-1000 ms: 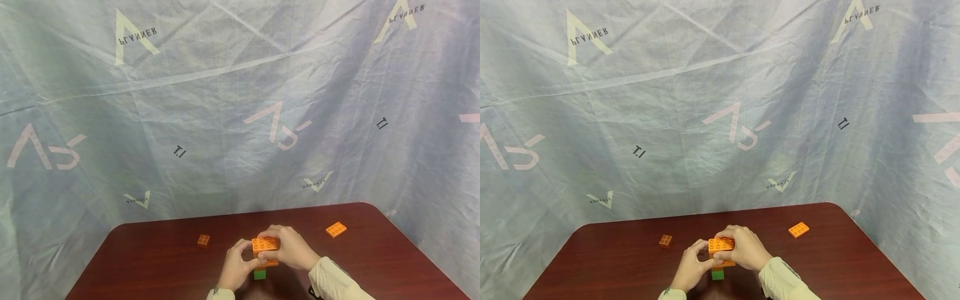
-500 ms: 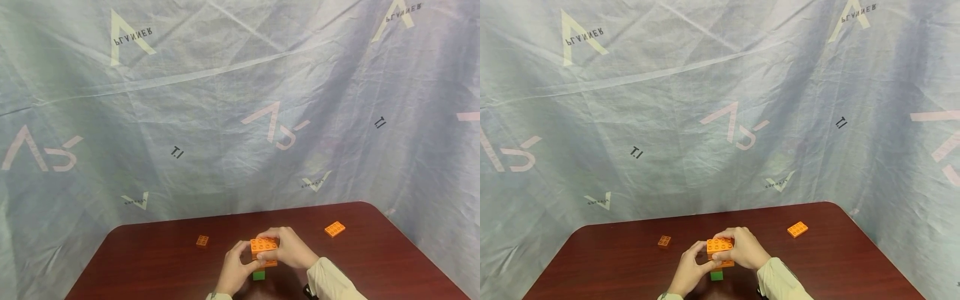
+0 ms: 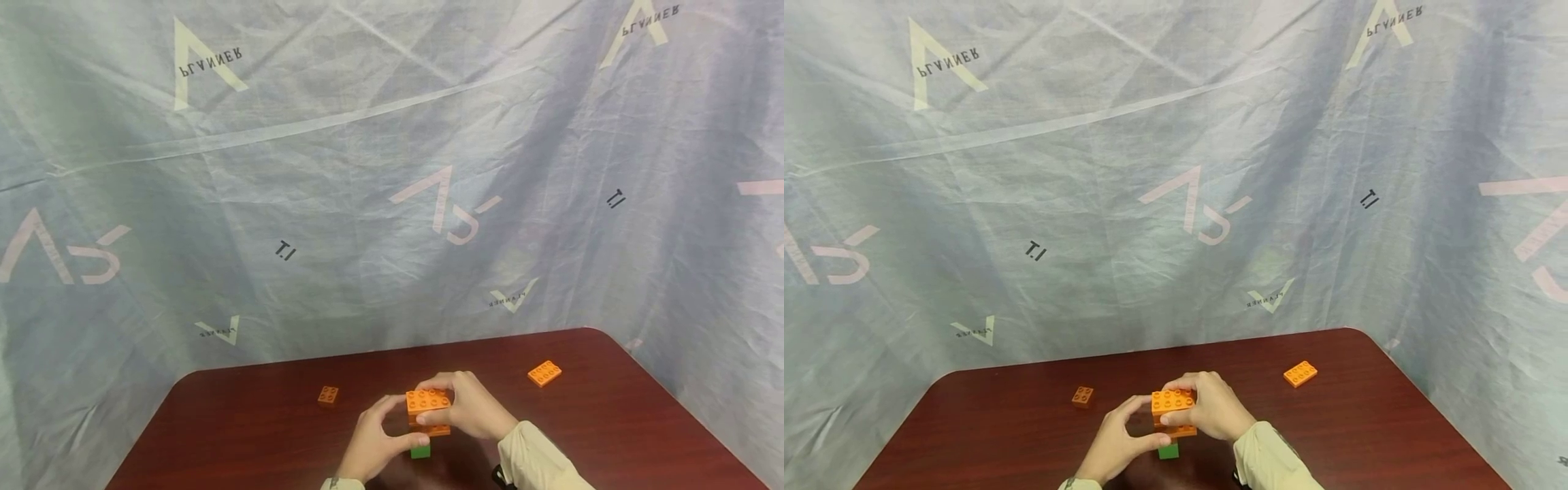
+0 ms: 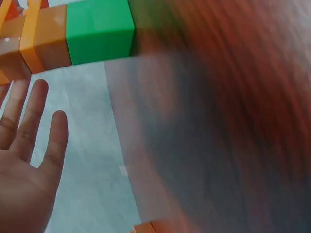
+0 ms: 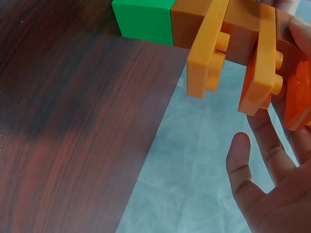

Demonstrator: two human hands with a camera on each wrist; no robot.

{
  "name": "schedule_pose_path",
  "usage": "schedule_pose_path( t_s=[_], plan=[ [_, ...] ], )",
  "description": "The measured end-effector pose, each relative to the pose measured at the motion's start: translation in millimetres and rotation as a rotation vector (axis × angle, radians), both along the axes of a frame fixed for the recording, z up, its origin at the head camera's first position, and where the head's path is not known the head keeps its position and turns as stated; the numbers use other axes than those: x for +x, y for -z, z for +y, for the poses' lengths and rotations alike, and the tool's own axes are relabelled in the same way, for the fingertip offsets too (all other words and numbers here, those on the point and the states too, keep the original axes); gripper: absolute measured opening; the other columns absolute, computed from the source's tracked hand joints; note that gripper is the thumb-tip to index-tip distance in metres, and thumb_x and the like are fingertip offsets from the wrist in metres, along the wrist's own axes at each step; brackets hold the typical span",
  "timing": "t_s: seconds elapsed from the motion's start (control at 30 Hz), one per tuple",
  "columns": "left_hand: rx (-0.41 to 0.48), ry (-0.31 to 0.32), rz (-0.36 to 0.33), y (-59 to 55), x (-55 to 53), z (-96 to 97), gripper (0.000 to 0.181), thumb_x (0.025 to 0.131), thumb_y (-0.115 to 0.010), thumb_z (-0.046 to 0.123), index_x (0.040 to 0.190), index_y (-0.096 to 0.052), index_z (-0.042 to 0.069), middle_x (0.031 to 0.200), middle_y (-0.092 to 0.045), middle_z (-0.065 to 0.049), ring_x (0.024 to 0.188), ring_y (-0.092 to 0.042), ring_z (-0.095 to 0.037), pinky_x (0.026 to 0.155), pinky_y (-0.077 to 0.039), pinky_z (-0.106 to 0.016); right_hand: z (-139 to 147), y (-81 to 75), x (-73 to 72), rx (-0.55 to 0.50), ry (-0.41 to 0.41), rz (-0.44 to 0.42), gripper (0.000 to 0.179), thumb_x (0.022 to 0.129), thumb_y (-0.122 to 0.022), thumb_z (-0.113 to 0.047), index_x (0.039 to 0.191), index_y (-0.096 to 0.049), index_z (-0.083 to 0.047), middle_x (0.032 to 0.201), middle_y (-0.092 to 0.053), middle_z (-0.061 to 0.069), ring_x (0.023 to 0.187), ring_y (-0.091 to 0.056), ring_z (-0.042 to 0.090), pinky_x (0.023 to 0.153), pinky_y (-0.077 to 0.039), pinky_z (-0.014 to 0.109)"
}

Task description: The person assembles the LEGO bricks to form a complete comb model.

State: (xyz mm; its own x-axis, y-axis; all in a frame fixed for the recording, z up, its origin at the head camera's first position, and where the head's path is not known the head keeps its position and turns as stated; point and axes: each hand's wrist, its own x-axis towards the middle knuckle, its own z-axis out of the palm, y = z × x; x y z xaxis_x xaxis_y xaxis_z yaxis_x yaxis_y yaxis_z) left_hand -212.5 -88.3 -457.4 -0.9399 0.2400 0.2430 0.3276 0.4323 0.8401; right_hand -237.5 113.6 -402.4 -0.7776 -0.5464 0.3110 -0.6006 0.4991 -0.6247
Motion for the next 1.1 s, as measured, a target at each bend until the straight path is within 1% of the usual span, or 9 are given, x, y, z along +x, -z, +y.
schedule_pose_path(
  t_s=[0.13,0.23,0.33,0.47,0.53,0.7,0.83,0.97,1.1],
  plan=[
    [0.026,-0.020,0.019,2.9,-2.6,-8.5,0.050,0.073,-0.070,0.047,0.117,-0.058,0.027,0.109,-0.059,0.009,0.105,-0.054,-0.018,0.084,-0.043,-0.047,0,0.0,0.1,0.001,-0.003,-0.002,0.029,0.074,-0.072,-0.042,0.100,-0.066,-0.031,0.089,-0.061,-0.019,0.079,-0.055,0.002,0.071,-0.045,0.026],
    [0.038,-0.041,0.044,4.8,-3.7,-15.9,0.042,0.077,-0.068,0.045,0.114,-0.059,0.028,0.103,-0.061,0.006,0.098,-0.056,-0.014,0.078,-0.046,-0.039,-1,0.5,0.2,0.005,0.002,-0.009,0.031,0.073,-0.072,-0.043,0.101,-0.066,-0.030,0.089,-0.061,-0.019,0.078,-0.055,0.003,0.070,-0.045,0.025],
    [0.041,-0.080,0.052,6.5,-4.9,-21.5,0.038,0.078,-0.067,0.044,0.112,-0.060,0.028,0.101,-0.063,0.001,0.094,-0.057,-0.013,0.075,-0.047,-0.036,-1,1.2,0.0,0.011,0.011,-0.017,0.033,0.072,-0.072,-0.044,0.102,-0.066,-0.030,0.088,-0.061,-0.018,0.077,-0.055,0.003,0.069,-0.045,0.025],
    [0.047,-0.168,0.038,6.6,-7.5,-25.6,0.039,0.075,-0.067,0.050,0.108,-0.061,0.031,0.097,-0.063,0.003,0.091,-0.058,-0.012,0.075,-0.048,-0.035,-1,1.6,-0.6,0.019,0.015,-0.018,0.034,0.072,-0.072,-0.046,0.102,-0.066,-0.030,0.088,-0.060,-0.019,0.078,-0.055,0.003,0.071,-0.045,0.026],
    [0.045,-0.205,0.048,5.5,-8.7,-26.8,0.041,0.073,-0.067,0.053,0.107,-0.062,0.031,0.095,-0.062,0.006,0.091,-0.058,-0.014,0.075,-0.048,-0.036,0,1.5,-1.0,0.019,0.013,-0.022,0.035,0.072,-0.071,-0.046,0.102,-0.066,-0.030,0.089,-0.061,-0.019,0.079,-0.055,0.003,0.071,-0.045,0.027],
    [0.014,-0.257,0.106,2.0,-10.6,-30.5,0.042,0.071,-0.069,0.053,0.105,-0.062,0.030,0.091,-0.059,0.012,0.090,-0.058,-0.017,0.075,-0.048,-0.038,1,1.3,-0.9,0.017,0.016,-0.025,0.035,0.073,-0.071,-0.046,0.103,-0.066,-0.029,0.088,-0.061,-0.019,0.078,-0.055,0.002,0.070,-0.046,0.026],
    [-0.012,-0.310,0.118,1.2,-13.2,-35.0,0.043,0.069,-0.071,0.053,0.105,-0.062,0.031,0.089,-0.058,0.014,0.091,-0.058,-0.017,0.077,-0.046,-0.041,1,1.7,-0.2,0.021,0.016,-0.024,0.035,0.072,-0.072,-0.045,0.103,-0.066,-0.029,0.088,-0.060,-0.019,0.077,-0.055,0.003,0.071,-0.045,0.026],
    [-0.030,-0.339,0.125,1.6,-16.9,-40.9,0.044,0.069,-0.072,0.051,0.106,-0.062,0.029,0.091,-0.058,0.013,0.092,-0.058,-0.019,0.080,-0.044,-0.046,0,2.6,-0.8,0.021,0.021,-0.027,0.036,0.072,-0.072,-0.046,0.104,-0.066,-0.030,0.089,-0.061,-0.019,0.080,-0.055,0.003,0.072,-0.045,0.027],
    [-0.050,-0.367,0.136,2.3,-19.1,-47.3,0.044,0.069,-0.074,0.046,0.107,-0.063,0.027,0.093,-0.059,0.009,0.093,-0.058,-0.017,0.082,-0.044,-0.046,-1,2.4,-2.0,0.003,0.021,-0.047,0.038,0.072,-0.071,-0.047,0.105,-0.066,-0.029,0.089,-0.061,-0.018,0.078,-0.055,0.003,0.071,-0.045,0.026]
  ],
)
